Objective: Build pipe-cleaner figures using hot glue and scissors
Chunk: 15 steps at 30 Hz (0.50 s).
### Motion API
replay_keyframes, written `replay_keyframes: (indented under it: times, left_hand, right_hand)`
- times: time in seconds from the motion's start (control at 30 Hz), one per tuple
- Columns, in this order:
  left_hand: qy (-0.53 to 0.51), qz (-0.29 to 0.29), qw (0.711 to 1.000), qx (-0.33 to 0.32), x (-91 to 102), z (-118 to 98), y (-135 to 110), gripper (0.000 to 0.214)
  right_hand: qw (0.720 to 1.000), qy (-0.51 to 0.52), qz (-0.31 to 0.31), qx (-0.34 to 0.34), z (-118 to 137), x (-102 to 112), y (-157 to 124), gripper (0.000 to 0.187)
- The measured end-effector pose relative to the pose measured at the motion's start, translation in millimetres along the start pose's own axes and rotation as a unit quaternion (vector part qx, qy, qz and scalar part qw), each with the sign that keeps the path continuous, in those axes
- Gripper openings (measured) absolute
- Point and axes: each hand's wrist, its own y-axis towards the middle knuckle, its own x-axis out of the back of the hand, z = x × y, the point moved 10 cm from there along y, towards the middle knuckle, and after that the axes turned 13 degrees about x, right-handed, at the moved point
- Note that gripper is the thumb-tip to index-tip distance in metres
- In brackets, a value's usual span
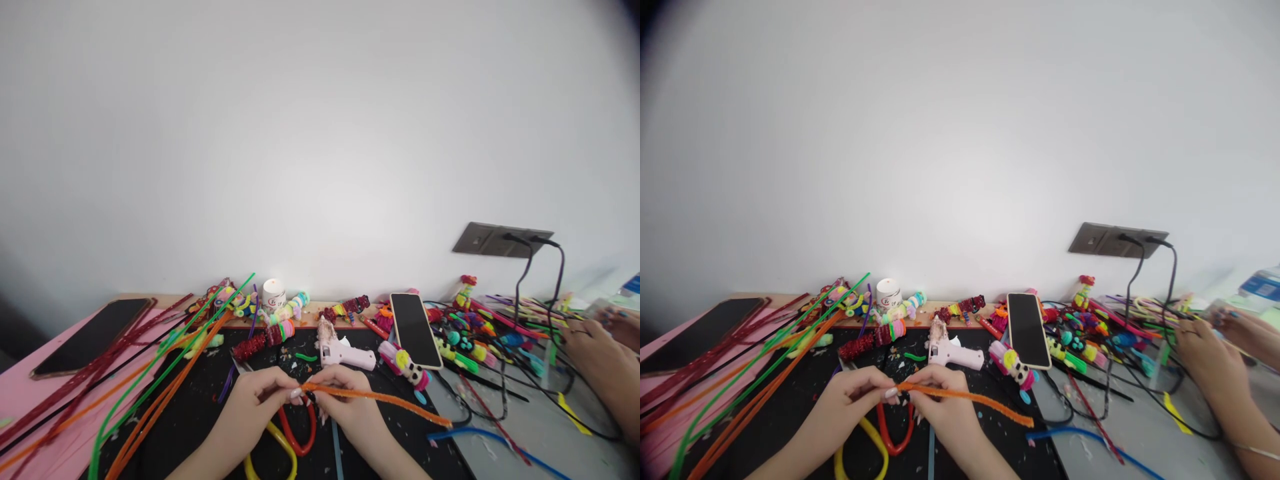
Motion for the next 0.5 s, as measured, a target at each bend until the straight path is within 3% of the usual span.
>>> replay_keyframes:
  times: [0.5]
  left_hand:
    - [-0.013, 0.004, 1.0, 0.008, -0.9, 4.9, 2.9, 0.013]
  right_hand:
    - [0.999, 0.04, -0.01, -0.033, -1.6, -2.4, 0.0, 0.022]
